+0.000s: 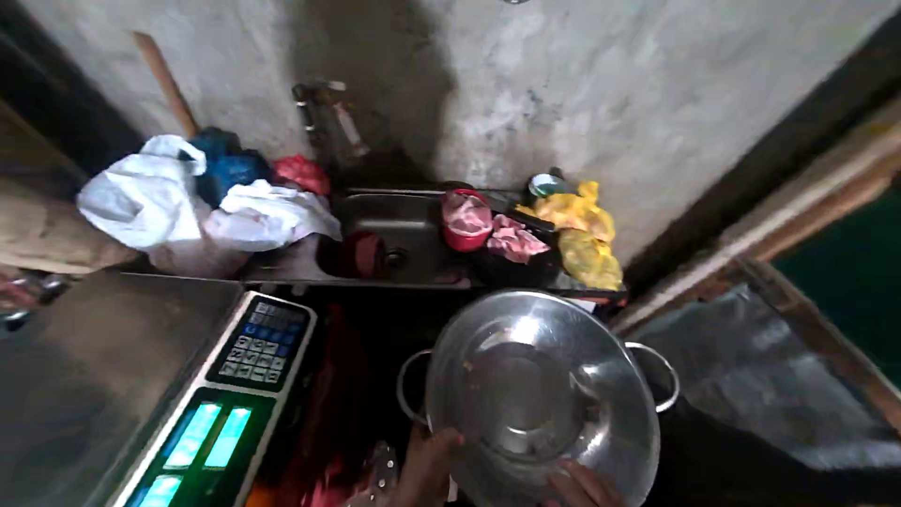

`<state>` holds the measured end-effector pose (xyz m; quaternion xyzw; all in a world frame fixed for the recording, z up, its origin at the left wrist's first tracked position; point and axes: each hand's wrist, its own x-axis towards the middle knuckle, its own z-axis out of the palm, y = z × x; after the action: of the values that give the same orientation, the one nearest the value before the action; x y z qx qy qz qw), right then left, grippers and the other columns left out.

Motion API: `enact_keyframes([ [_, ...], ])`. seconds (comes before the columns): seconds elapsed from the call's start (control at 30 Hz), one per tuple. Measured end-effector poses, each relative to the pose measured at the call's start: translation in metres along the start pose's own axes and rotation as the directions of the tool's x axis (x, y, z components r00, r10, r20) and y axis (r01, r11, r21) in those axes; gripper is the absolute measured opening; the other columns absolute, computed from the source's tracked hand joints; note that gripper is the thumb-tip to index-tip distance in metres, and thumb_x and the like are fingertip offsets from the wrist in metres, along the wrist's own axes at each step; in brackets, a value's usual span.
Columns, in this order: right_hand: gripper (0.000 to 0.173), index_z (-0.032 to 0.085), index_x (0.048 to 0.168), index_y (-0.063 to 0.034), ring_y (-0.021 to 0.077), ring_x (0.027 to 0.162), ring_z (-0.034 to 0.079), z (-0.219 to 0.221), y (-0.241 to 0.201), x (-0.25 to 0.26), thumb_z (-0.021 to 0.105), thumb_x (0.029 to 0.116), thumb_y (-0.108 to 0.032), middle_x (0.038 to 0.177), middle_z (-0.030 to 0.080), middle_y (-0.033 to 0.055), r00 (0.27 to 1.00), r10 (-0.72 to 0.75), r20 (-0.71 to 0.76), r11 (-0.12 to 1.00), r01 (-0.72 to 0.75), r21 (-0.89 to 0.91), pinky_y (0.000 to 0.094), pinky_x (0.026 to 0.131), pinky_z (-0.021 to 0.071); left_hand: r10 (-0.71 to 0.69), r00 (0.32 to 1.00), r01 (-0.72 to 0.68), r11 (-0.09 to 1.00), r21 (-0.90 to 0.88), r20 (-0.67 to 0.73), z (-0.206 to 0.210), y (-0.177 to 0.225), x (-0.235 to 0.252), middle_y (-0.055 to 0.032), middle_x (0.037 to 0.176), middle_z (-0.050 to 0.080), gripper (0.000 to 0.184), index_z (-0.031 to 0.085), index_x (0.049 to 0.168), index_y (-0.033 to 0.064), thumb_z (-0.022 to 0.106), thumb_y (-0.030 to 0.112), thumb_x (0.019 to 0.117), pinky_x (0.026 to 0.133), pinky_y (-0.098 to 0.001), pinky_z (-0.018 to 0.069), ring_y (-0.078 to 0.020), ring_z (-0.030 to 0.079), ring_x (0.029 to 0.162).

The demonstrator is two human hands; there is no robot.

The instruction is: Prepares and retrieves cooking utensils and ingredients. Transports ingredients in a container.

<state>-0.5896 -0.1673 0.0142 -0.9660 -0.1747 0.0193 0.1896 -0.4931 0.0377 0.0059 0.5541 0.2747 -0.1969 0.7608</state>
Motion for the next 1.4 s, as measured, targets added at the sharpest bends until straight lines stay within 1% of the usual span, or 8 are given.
enact_keyframes([
  [0.13,0.043,0.075,0.117,-0.0170,0.0240,0.136,0.052,-0.024,0.062,0.088,0.076,0.0888,-0.050,0.133,0.066,0.0092,0.914,-0.159,-0.373,0.928,0.268,0.259,0.0412,0.115,0.0419,0.236,0.906,-0.313,0.932,-0.182,-0.351,-0.004,0.049,0.014,0.0005,0.087,0.067,0.039,0.044,0.125,0.0006,0.051,-0.013,0.0889,0.062,-0.0267,0.0611,-0.0046,0.068,0.071],
  [0.23,0.037,0.071,0.119,-0.0101,-0.0003,0.119,0.060,-0.022,0.115,0.176,0.055,0.1047,-0.040,0.125,0.068,-0.0023,0.809,0.087,-0.581,0.811,0.281,0.514,0.0219,0.100,0.0522,0.416,0.728,-0.545,0.834,-0.092,-0.545,-0.005,0.078,0.043,0.0049,0.100,0.063,0.048,0.037,0.135,0.0001,0.047,-0.011,0.0899,0.071,-0.0227,0.0603,0.0020,0.066,0.082],
  [0.3,0.035,0.062,0.123,0.0105,0.0086,0.093,0.069,-0.022,0.135,0.247,0.052,0.1048,-0.018,0.111,0.069,0.0125,0.811,0.466,-0.354,0.578,0.024,0.816,0.0273,0.081,0.0596,0.458,0.597,-0.649,0.759,-0.061,-0.659,0.004,0.102,0.069,0.0006,0.109,0.059,0.058,0.030,0.141,0.0005,0.047,-0.014,0.0878,0.075,-0.0234,0.0597,0.0005,0.065,0.089],
  [0.43,0.053,0.031,0.152,0.0035,0.0295,0.102,0.066,-0.023,0.151,0.364,0.052,0.1069,-0.014,0.137,0.051,0.0267,0.731,0.614,0.298,-0.045,-0.345,0.938,0.0421,0.080,0.0587,0.621,0.376,-0.783,0.610,0.122,-0.687,0.026,0.145,0.122,-0.0070,0.138,0.047,0.080,0.014,0.155,-0.0024,0.049,-0.017,0.0843,0.094,-0.0216,0.0539,-0.0003,0.058,0.116],
  [0.6,0.046,0.038,0.148,0.0035,0.0328,0.107,0.062,-0.019,0.153,0.410,0.048,0.1092,-0.018,0.136,0.050,0.0266,0.620,0.712,0.330,-0.145,-0.330,0.933,0.0454,0.082,0.0565,0.790,0.182,-0.777,0.480,0.407,-0.586,0.026,0.167,0.194,-0.0226,0.152,0.043,0.070,0.027,0.152,-0.0130,0.052,-0.011,0.0865,0.110,-0.0252,0.0446,-0.0103,0.051,0.133],
  [0.77,0.039,0.052,0.141,0.0069,0.0385,0.126,0.058,-0.042,0.203,0.443,0.041,0.1089,-0.010,0.141,0.054,0.0299,0.756,0.645,0.113,0.538,-0.554,0.635,0.0534,0.104,0.0490,0.717,0.320,-0.659,0.638,0.398,-0.619,0.032,0.185,0.243,-0.0244,0.150,0.047,0.061,0.038,0.148,-0.0128,0.053,-0.011,0.0889,0.110,-0.0272,0.0444,-0.0138,0.054,0.132],
  [0.87,0.033,0.064,0.118,0.0053,0.0250,0.088,0.064,-0.051,0.227,0.473,0.052,0.1070,-0.024,0.104,0.065,0.0190,0.724,0.651,0.230,0.438,-0.605,0.664,0.0456,0.078,0.0548,0.644,0.456,-0.588,0.737,0.335,-0.614,0.036,0.202,0.268,-0.0222,0.144,0.054,0.059,0.043,0.147,-0.0082,0.056,-0.011,0.0898,0.103,-0.0331,0.0498,-0.0177,0.059,0.123],
  [1.4,0.013,0.063,0.101,0.0030,0.0119,0.068,0.061,-0.033,0.201,0.530,0.061,0.0991,-0.010,0.081,0.065,0.0064,0.732,0.629,0.264,0.321,-0.553,0.769,0.0314,0.063,0.0539,0.503,0.690,-0.529,0.841,0.111,-0.521,0.046,0.221,0.341,-0.0226,0.152,0.046,0.072,0.039,0.153,-0.0016,0.056,-0.017,0.0855,0.107,-0.0381,0.0477,-0.0253,0.053,0.133],
])
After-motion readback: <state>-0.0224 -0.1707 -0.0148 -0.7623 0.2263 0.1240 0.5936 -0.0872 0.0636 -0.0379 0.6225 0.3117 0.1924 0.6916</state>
